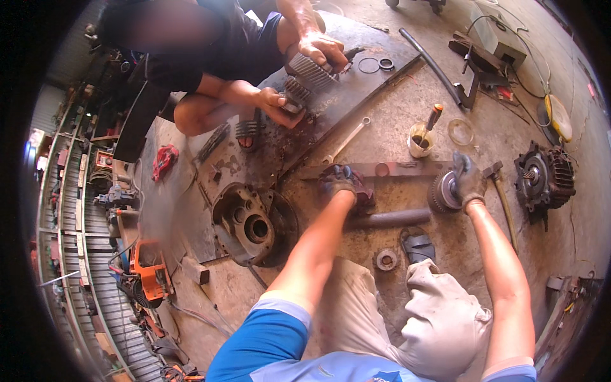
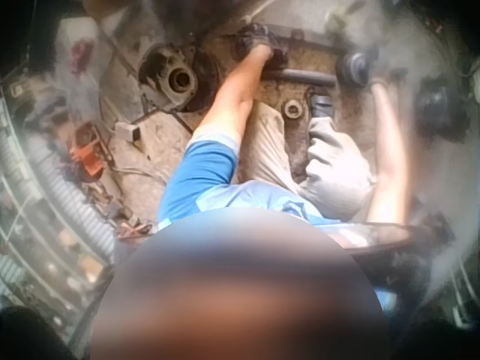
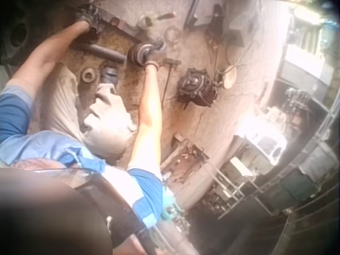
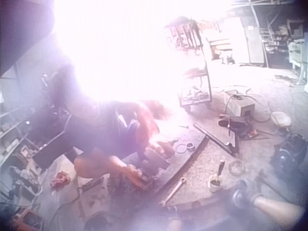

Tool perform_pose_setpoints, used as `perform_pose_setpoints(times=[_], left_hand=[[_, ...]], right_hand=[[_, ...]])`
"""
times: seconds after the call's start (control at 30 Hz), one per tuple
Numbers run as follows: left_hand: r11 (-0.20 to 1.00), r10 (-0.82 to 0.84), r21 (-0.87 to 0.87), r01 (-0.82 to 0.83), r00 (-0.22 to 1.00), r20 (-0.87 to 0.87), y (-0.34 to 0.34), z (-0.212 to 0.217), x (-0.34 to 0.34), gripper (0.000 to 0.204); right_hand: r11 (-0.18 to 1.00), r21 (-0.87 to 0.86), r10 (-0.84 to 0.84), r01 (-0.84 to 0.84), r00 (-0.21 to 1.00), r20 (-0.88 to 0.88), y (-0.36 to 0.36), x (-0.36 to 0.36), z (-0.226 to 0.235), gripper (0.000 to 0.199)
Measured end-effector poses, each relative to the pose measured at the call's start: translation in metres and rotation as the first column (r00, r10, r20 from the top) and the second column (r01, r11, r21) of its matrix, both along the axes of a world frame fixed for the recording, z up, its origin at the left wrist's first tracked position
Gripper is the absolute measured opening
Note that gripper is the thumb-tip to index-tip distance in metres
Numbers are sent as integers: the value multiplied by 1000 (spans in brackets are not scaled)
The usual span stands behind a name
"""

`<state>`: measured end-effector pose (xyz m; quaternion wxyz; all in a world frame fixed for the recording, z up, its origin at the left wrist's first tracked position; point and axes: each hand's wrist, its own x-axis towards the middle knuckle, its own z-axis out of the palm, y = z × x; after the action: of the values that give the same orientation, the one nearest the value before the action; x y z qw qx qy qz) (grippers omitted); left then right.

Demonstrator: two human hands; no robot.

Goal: The person sits on the floor and uses a cloth to wipe and clean a metal gear component. They rotate the gear to clean different sides and then place it down. A second person is visible nearby handling other parts.

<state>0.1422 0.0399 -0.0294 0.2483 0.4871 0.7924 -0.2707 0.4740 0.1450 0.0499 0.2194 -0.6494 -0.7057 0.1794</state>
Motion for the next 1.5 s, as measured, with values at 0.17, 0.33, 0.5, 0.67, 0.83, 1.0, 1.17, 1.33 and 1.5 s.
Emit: perform_pose_setpoints(times=[0.17,0.33,0.5,0.67,0.83,1.0,1.17,1.33,1.5], left_hand=[[966,-127,227,123,992,5,-23,104,22,88],[316,-41,836,448,887,-460,23,272,0,85],[671,-100,695,258,960,-261,95,338,-69,106],[531,59,799,282,928,-367,86,293,-46,123],[846,-118,522,108,993,-14,37,206,77,115],[363,-252,853,374,921,-297,16,213,86,103],[587,-73,795,151,988,-134,81,331,-37,108],[697,30,710,98,986,-166,89,328,-33,115],[892,-344,366,266,924,167,26,218,93,67]], right_hand=[[999,-32,11,-15,993,-115,-1,0,1,54],[999,-32,-35,33,998,-61,-5,-3,10,54],[995,-95,-30,24,998,-62,-4,-4,15,52],[996,-94,-17,2,987,-161,-3,-1,6,58],[992,-126,-39,21,988,-149,1,2,-4,62],[993,-115,-30,10,983,-180,1,3,-11,64],[991,-133,-43,15,977,-211,1,6,-18,67],[995,-95,-60,45,985,-161,3,7,-24,67],[992,-123,-36,19,990,-140,2,5,-21,65]])
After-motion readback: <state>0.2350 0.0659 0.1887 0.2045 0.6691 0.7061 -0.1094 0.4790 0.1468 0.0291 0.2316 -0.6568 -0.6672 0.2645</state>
